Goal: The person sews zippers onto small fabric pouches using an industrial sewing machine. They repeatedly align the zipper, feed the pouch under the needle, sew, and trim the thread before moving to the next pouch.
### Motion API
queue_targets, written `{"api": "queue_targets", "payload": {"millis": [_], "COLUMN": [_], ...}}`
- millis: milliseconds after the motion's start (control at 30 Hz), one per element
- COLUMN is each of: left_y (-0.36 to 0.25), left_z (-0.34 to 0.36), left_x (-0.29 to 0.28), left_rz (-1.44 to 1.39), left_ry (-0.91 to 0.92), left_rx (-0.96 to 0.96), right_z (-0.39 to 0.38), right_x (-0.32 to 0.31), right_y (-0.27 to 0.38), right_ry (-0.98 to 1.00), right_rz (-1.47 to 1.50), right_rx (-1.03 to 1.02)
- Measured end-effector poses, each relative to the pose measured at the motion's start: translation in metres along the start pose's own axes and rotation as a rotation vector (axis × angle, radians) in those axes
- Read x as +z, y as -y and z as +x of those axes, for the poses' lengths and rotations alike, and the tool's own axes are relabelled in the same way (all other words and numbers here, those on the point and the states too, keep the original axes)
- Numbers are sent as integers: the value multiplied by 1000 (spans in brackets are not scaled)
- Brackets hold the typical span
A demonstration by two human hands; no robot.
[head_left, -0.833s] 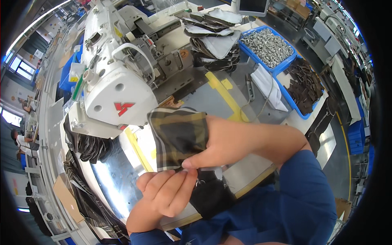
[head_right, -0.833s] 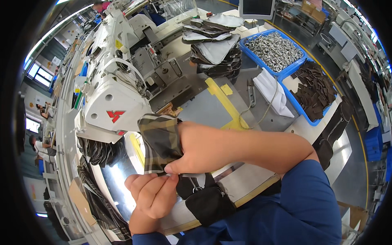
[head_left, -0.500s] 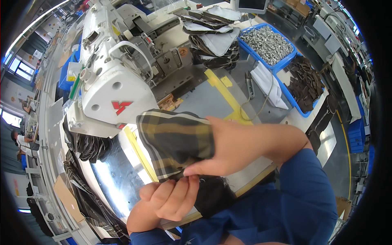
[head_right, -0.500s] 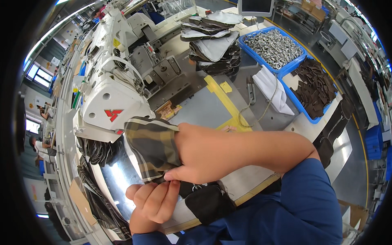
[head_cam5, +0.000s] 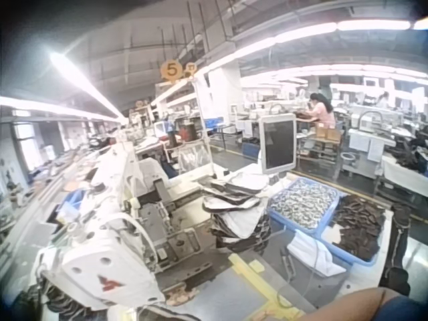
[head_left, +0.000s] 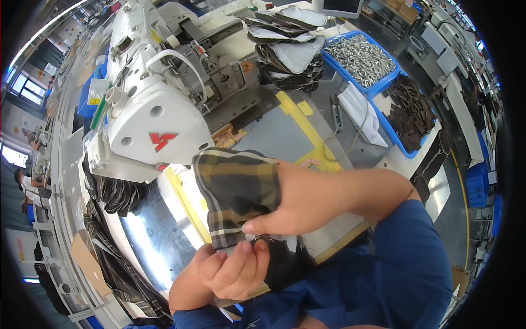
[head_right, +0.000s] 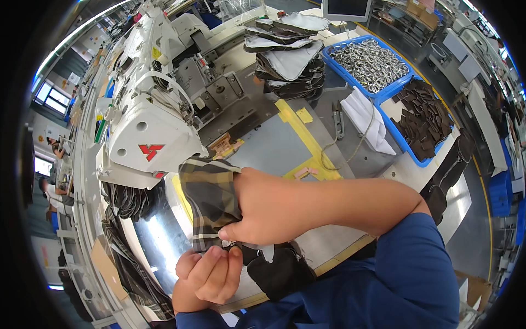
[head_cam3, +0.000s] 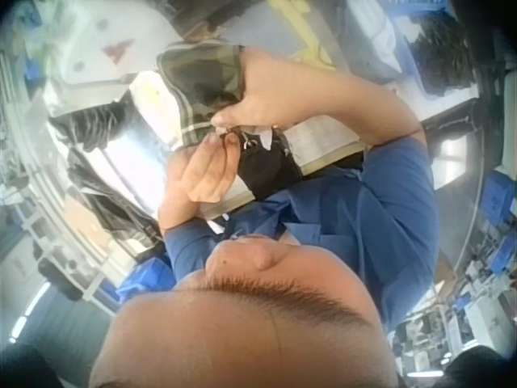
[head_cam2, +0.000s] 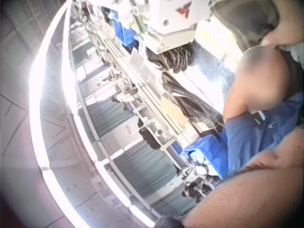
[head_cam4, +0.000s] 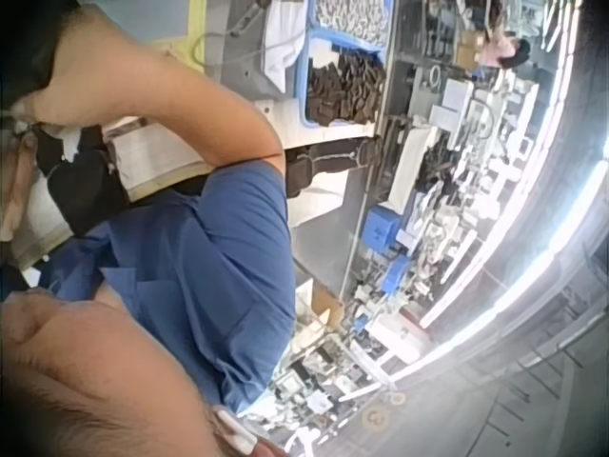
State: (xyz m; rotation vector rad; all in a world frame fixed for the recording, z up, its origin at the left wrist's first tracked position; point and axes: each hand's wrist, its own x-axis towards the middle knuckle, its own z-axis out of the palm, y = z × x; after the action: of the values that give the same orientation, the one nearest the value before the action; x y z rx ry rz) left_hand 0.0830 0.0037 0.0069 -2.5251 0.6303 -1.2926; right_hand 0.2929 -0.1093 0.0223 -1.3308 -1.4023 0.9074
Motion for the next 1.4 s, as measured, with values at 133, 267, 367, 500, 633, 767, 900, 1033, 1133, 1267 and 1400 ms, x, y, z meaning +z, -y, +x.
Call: {"api": "queue_targets", "payload": {"millis": [133,267,367,500,633,767,900,1033,1133,1267,1400], "left_y": [11,16,16,17,18,18,20,14,9,13,18], "left_z": [8,8,8,12,12,14,17,11,8,13,15], "left_x": [-2,-9,-15,-19,-28,-27,-26,-21,-17,-16,-20], "left_rz": [-200,-222,-196,-240,-310,-388,-457,-402,-346,-443,-518], "left_ry": [74,120,96,53,114,100,157,52,-25,5,49], "left_rx": [-54,-157,-264,-349,-272,-242,-213,-147,-150,-172,-214], "right_z": [1,0,-8,-11,-13,-11,0,-10,-9,-6,-4], "right_x": [2,-5,-23,-23,-15,-7,-5,-13,-13,-11,-12], "right_y": [-4,12,43,40,29,28,27,33,29,25,26], "right_ry": [-75,-102,15,-28,-114,-275,-338,-100,-88,-101,-132], "right_rz": [78,108,278,-77,-411,-752,-857,-845,-863,-787,-780], "right_rx": [-83,2,266,-111,-336,-493,-874,-883,-915,-908,-919]}}
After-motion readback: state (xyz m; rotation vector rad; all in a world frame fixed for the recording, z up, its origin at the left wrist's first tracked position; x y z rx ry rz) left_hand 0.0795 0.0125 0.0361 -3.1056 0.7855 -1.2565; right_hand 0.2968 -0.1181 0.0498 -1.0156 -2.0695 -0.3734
